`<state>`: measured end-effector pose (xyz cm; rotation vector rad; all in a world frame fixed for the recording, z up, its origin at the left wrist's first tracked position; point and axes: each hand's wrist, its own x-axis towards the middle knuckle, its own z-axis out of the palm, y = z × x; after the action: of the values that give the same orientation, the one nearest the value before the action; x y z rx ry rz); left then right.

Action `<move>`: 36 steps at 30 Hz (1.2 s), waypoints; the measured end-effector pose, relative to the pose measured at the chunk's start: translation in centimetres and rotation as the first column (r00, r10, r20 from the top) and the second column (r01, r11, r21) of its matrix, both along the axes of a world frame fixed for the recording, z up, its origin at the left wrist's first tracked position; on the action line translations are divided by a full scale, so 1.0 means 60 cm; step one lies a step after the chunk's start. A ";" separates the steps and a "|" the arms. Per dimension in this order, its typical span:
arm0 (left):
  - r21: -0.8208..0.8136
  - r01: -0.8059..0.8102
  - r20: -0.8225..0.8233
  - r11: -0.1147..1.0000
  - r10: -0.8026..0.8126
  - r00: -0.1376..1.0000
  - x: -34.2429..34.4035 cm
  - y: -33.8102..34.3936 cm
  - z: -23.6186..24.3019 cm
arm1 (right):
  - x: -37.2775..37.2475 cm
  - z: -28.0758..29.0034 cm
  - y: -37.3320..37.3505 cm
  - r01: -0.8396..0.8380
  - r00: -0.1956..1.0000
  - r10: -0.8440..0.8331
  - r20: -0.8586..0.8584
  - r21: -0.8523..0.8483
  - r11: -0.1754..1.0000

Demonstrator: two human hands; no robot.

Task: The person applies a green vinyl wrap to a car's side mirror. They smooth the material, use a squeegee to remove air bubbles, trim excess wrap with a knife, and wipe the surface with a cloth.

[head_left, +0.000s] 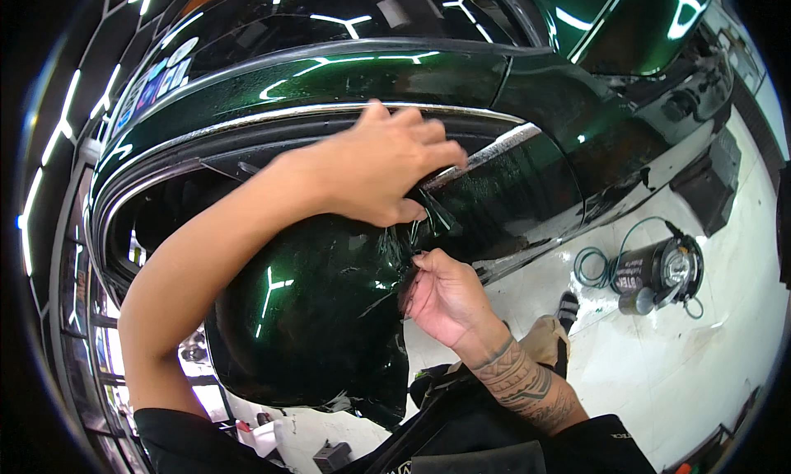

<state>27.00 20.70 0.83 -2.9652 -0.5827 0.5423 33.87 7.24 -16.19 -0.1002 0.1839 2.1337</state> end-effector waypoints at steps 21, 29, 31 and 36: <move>-0.481 -0.872 0.790 0.093 0.477 -0.385 0.030 -0.405 -0.030 | 0.037 -0.041 0.046 -0.443 0.869 0.461 -0.181 0.135 0.887; 0.560 -0.824 0.735 -0.084 0.511 0.447 0.030 -0.263 -0.075 | 0.033 -0.030 0.045 -0.438 0.889 0.442 -0.119 0.059 0.897; 0.591 -0.803 0.714 -0.072 0.510 0.480 0.050 -0.244 -0.096 | 0.038 -0.032 0.045 -0.458 0.878 0.463 -0.118 0.071 0.886; 0.431 -0.900 0.722 0.057 0.577 0.383 0.116 -0.233 -0.154 | 0.048 0.006 0.046 -0.450 0.893 0.449 -0.025 -0.079 0.890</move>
<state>33.93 6.71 -8.40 -1.5630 -1.8997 -0.3078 36.77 9.98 -15.82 -0.2016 0.2737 2.5910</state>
